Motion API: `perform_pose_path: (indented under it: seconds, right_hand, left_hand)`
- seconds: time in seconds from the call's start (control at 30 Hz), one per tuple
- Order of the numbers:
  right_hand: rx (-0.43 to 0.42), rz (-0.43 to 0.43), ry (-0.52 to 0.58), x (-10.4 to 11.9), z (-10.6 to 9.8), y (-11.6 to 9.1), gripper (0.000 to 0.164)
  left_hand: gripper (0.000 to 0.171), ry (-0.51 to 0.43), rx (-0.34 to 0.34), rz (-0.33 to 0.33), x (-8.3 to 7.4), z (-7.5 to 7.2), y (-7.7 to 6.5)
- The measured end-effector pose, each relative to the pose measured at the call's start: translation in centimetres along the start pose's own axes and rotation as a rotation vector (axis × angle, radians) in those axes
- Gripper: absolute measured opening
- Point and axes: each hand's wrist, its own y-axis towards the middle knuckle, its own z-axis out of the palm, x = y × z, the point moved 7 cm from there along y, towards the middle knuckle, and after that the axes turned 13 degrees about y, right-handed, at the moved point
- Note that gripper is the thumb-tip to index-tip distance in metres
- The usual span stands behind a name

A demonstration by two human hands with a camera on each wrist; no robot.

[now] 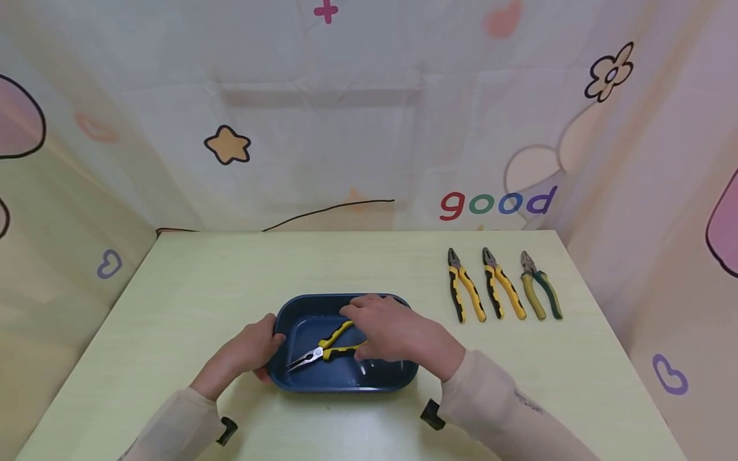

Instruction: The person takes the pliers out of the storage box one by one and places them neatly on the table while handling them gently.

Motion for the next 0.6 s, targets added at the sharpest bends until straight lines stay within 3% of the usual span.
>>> perform_pose_path:
  seconds: [0.4,0.6]
  right_hand:
    - [0.021,-0.003,0.016,-0.3,1.8,1.4,0.070]
    - [0.043,0.003,-0.031,-0.5,3.0,2.5,0.069]
  left_hand:
    - [0.029,0.002,-0.002,0.013,-0.1,0.0,0.1]
    - [0.029,-0.003,0.005,-0.001,-0.1,0.0,0.0]
